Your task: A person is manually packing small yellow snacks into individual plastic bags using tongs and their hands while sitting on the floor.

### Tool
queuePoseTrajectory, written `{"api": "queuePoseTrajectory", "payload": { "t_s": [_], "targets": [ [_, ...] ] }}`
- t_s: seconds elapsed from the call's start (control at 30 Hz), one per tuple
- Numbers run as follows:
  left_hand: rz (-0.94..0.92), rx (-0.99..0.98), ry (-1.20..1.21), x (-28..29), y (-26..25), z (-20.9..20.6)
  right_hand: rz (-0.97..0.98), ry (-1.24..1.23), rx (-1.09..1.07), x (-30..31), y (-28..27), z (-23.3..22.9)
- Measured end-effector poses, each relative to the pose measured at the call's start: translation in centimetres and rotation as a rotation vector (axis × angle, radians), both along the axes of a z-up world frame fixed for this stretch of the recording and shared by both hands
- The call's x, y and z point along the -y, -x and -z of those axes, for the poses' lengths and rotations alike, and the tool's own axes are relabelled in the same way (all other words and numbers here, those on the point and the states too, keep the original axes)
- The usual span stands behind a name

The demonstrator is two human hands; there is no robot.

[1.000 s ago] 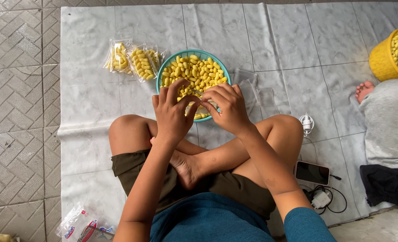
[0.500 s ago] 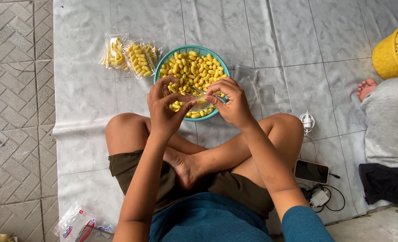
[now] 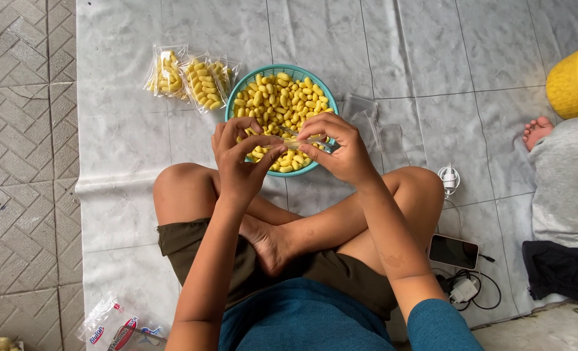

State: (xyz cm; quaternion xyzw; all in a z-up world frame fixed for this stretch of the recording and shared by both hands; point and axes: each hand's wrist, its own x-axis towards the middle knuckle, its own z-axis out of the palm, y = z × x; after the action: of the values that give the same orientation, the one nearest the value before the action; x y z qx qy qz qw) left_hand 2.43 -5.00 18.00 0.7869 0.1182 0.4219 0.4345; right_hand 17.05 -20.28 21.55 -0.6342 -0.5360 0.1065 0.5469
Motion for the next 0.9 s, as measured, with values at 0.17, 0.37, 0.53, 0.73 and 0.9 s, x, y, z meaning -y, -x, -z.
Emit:
{"api": "queuePoseTrajectory", "payload": {
  "t_s": [0.17,0.37,0.53,0.73,0.9],
  "targets": [
    [-0.029,0.040,-0.034,0.1,0.3,-0.3,0.030,-0.076,0.097,0.0,0.1,-0.5],
    [-0.024,0.049,-0.111,0.3,0.5,-1.3,0.052,-0.153,0.195,0.0,0.2,-0.9],
    [-0.067,0.035,-0.228,0.3,0.5,-1.2,0.107,-0.128,0.424,0.0,0.0,-1.7],
    [-0.070,0.028,-0.229,0.4,0.7,-1.9,0.196,-0.036,0.735,0.1,0.7,-1.6],
    [-0.071,0.001,-0.271,0.4,0.6,-2.4,0.238,-0.044,0.747,0.2,0.7,-1.4]
  ]
}}
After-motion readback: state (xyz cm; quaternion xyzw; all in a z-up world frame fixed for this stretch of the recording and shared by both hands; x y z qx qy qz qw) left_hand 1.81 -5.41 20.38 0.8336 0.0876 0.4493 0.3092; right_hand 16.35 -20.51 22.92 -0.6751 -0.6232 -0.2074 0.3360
